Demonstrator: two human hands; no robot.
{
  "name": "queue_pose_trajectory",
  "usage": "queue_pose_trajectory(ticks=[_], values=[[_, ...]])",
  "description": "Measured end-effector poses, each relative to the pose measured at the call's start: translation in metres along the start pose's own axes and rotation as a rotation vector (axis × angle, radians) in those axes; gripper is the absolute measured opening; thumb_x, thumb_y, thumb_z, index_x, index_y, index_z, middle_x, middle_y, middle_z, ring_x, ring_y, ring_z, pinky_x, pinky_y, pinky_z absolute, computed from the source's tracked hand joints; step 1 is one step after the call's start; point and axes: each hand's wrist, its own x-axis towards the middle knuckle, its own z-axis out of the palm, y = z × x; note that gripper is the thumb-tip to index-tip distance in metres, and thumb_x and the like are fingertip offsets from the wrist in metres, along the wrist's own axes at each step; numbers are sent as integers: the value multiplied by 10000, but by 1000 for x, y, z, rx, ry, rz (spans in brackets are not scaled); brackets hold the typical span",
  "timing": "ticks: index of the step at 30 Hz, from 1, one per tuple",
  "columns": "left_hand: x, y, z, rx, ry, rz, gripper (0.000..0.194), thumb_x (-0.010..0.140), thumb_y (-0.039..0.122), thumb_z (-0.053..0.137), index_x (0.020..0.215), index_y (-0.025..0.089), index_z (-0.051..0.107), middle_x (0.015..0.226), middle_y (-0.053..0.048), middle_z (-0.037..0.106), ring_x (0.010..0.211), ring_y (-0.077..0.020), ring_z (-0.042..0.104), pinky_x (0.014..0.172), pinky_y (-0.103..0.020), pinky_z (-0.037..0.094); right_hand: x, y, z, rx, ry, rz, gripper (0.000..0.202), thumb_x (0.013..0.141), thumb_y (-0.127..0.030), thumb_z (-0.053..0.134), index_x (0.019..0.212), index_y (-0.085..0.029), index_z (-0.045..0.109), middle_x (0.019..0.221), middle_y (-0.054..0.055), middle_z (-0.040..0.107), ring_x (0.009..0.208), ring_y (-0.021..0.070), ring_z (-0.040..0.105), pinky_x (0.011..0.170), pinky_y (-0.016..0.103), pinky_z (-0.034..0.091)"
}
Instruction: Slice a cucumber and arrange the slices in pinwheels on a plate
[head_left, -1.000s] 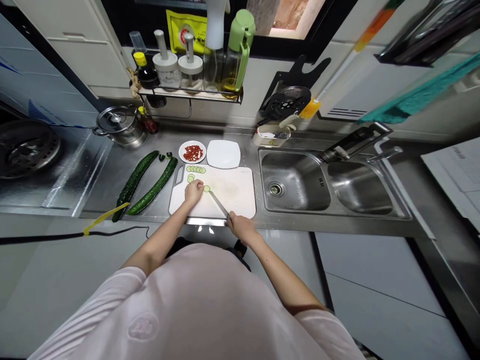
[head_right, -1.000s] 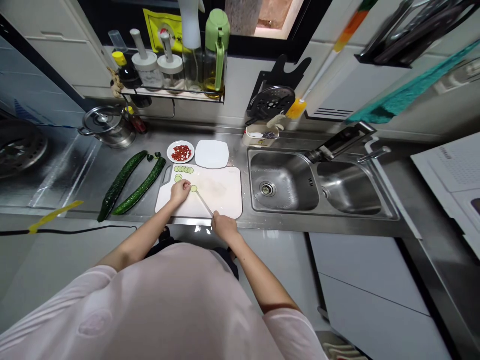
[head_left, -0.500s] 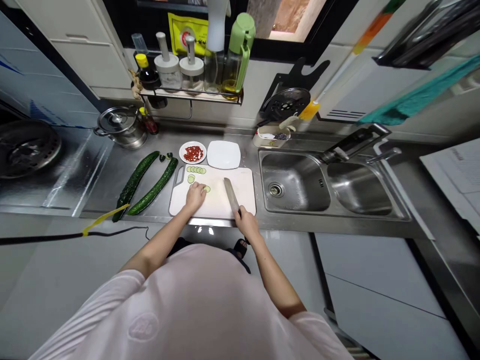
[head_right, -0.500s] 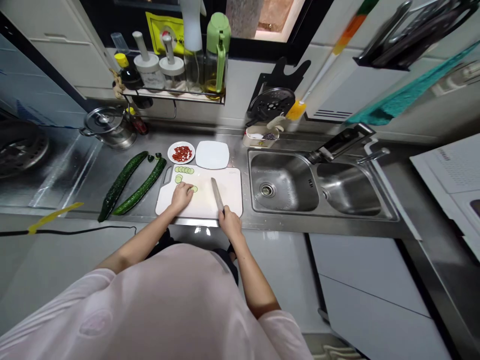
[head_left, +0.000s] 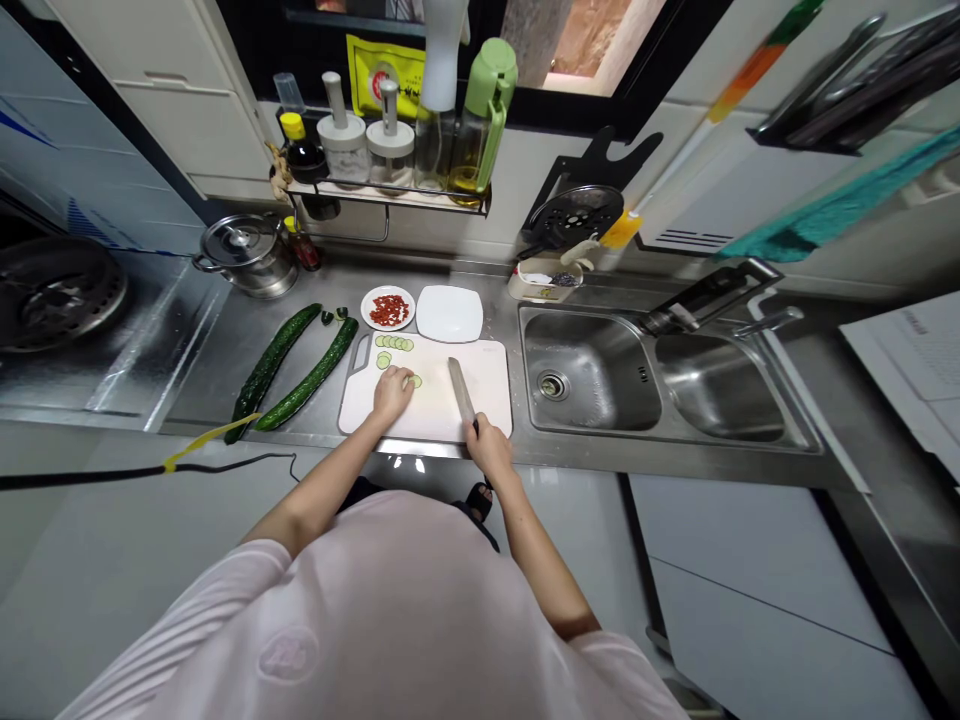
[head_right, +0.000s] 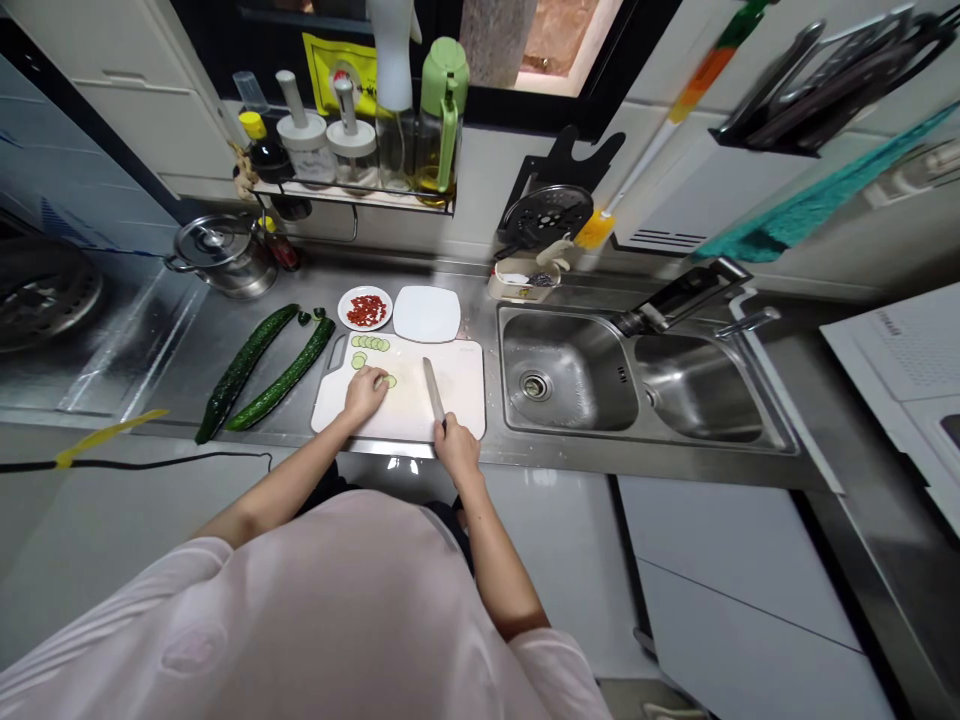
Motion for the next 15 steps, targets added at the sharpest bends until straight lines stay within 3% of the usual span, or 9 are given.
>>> queue_pose_trajectory(ticks=[9, 15], values=[[5, 2, -4, -85, -25, -108, 104, 820, 255, 542, 842, 214, 634, 846, -34, 672, 774, -171, 598, 691, -260, 416, 7, 0, 5, -21, 22, -10, 358, 994, -452, 268, 1122, -208, 498, 927, 94, 682, 885, 231, 637, 719, 294, 377], [12, -14, -15, -122, 66, -244, 107, 796, 276, 562, 853, 225, 637, 795, -9, 680, 753, -162, 614, 686, -252, 415, 8, -1, 3, -26, 16, -12, 351, 993, -431, 272, 1124, -198, 499, 929, 96, 680, 893, 233, 636, 724, 294, 382]])
